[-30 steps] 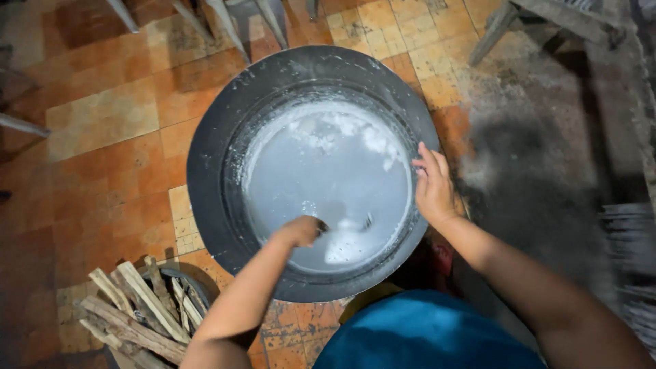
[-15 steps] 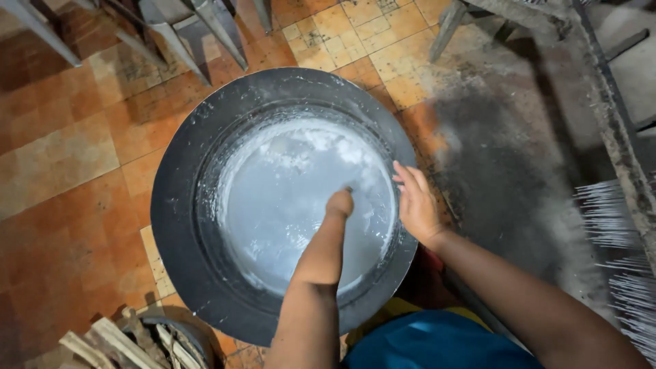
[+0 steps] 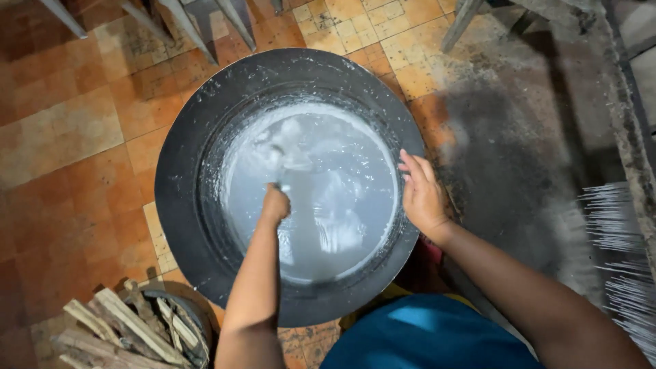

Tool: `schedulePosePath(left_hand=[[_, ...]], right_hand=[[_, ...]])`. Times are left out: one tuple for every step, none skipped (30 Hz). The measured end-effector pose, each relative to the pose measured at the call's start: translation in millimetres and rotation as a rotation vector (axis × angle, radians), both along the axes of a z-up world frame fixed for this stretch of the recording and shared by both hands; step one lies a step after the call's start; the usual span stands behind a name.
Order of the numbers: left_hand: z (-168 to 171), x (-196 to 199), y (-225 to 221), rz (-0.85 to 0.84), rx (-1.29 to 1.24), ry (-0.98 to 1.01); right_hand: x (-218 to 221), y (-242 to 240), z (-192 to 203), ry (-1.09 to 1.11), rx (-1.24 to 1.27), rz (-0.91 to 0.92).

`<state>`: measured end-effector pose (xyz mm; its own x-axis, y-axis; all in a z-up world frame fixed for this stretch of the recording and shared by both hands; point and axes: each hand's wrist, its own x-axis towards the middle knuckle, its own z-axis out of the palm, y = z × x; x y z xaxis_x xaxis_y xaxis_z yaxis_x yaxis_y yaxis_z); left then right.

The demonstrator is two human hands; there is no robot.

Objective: Dipping a rack of candle wicks into a vat of white liquid and stirring the mixture.

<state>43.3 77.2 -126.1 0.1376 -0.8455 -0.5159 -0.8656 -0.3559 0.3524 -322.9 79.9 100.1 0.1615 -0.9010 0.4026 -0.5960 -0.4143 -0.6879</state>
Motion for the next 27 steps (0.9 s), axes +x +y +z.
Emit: schedulePosePath(left_hand=[[-1,-17,10,0.005,-0.001,-0.004],[-3,-35,21,-0.33,0.021,-0.17],[-5,-52,32,-0.667,0.044,-0.335],[-2,-84,38,-0.665,0.046,-0.339],[0,-115,42,-0.418,0.039,0.027],[1,-147,46,-0.162,0.028,0.385],[-11,-159,42,-0.166,0.027,0.38],[-24,-172,38,-0.212,0.078,0.29],[-37,-190,37,-0.255,0.131,0.207],[-42,-173,33,-0.257,0.134,0.208],[-47,-155,29,-0.234,0.13,0.161],[-53,-138,25,-0.211,0.126,0.114],[-44,-113,27,-0.208,0.128,0.109],[-35,-88,29,-0.191,0.134,0.08],[-27,-65,35,-0.173,0.144,0.053],[-22,-42,42,-0.17,0.151,0.049],[-17,-22,45,-0.131,0.152,0.001],[-12,-2,48,-0.093,0.154,-0.048],[1,0,55,-0.089,0.155,-0.047],[14,1,62,-0.136,0.135,-0.081],[29,4,67,-0.183,0.112,-0.116],[37,-15,77,-0.179,0.111,-0.117],[46,-33,88,-0.306,0.104,-0.054],[55,-51,99,-0.432,0.095,0.009],[97,-82,99,-0.429,0.096,0.007],[143,-115,97,-0.409,0.148,0.125],[195,-145,98,-0.391,0.199,0.244]], right_hand=[[-1,-1,-3,-0.004,-0.001,0.005],[-1,-2,-7,0.015,0.0,-0.002],[-2,-2,-10,0.034,0.002,-0.01],[-3,-1,-11,0.031,0.003,-0.008],[-3,-2,-12,0.055,0.011,-0.012],[-4,-2,-14,0.079,0.02,-0.017],[-2,-2,-12,0.074,0.018,-0.02],[-1,-2,-11,0.09,0.033,-0.022],[-3,-1,-10,0.112,0.053,-0.021],[-4,-1,-10,0.114,0.055,-0.023],[-3,-1,-11,0.106,0.092,-0.021],[-2,-2,-12,0.099,0.129,-0.018],[-2,-3,-13,0.093,0.13,-0.016],[-2,-5,-14,0.085,0.076,-0.016],[-3,-4,-15,0.077,0.027,-0.015],[-1,-2,-16,0.072,0.033,-0.011],[-2,-2,-16,0.076,0.031,-0.012],[-2,-3,-15,0.08,0.029,-0.012],[-2,-3,-16,0.08,0.031,-0.008],[-2,-3,-16,0.092,0.026,-0.016],[-1,-4,-17,0.102,0.018,-0.023],[-2,-5,-17,0.101,0.017,-0.019],[-2,-5,-17,0.109,0.016,-0.019],[-2,-4,-18,0.117,0.016,-0.019],[-3,-5,-19,0.115,0.016,-0.016],[-3,-5,-19,0.122,0.038,-0.005],[-4,-6,-21,0.13,0.06,0.003]])
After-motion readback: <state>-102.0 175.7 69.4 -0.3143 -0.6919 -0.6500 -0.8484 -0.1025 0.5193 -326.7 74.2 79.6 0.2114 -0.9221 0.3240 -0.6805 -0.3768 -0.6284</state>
